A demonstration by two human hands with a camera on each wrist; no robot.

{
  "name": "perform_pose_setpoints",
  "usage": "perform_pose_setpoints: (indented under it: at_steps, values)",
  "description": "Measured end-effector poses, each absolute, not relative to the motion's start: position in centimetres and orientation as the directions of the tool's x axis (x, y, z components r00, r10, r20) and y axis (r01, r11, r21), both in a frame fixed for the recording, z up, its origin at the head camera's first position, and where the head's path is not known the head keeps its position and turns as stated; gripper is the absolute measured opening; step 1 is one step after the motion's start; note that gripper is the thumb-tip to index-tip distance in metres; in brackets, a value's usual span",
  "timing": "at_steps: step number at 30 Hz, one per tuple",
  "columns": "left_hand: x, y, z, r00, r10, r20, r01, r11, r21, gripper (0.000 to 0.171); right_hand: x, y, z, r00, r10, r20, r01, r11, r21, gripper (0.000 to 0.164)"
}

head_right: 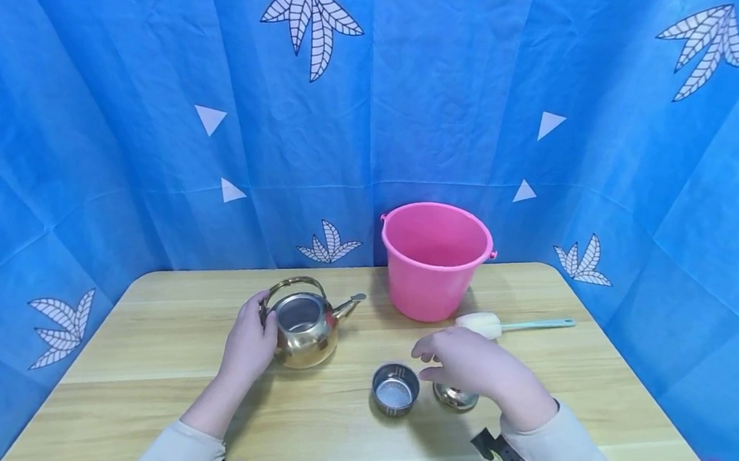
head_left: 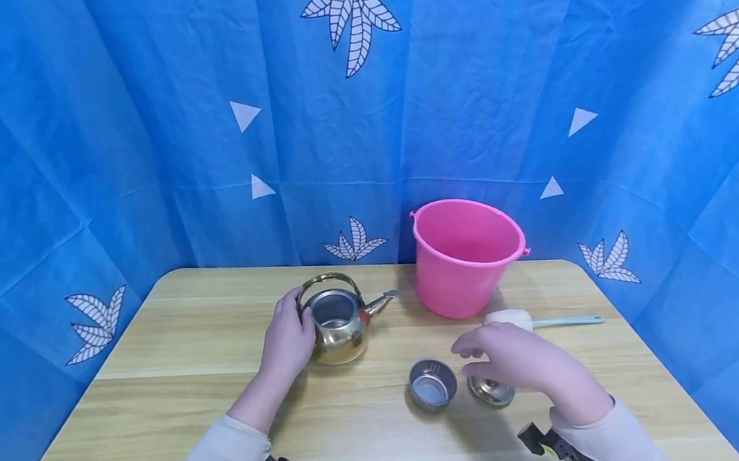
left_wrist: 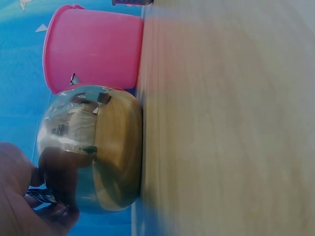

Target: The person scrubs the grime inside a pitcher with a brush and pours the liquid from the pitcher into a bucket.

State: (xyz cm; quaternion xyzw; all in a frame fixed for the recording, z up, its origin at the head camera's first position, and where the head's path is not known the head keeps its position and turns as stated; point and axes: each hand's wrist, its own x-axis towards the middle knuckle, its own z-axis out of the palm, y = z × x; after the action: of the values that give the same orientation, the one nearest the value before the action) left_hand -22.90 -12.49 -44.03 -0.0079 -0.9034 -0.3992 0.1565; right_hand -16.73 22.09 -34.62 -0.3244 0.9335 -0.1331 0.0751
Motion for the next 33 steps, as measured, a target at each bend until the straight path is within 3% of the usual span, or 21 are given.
perform_pose_setpoints:
  at_steps: [11,23,33]
  values:
    - [-22.8,-12.3,-43.8,-0.953,-0.112,0.280,0.132,0.680,0.721,0.048,-17.3,23.8,-34.3,-0.796,-0.604,-0.046,-0.561,0.764,-0.319,0.025]
    - [-22.9,-12.3,-43.8,-0.952,-0.106,0.288,0.140,0.684,0.716,0.048,-17.8,26.4,-33.2,-0.896,-0.420,-0.145,-0.333,0.850,-0.409,0.031]
    - [-22.8,-12.4,-43.7,-0.953,-0.113,0.282,0.135,0.676,0.724,0.049,-18.4,27.8,-33.3,-0.913,-0.372,-0.164,-0.276,0.864,-0.421,0.037]
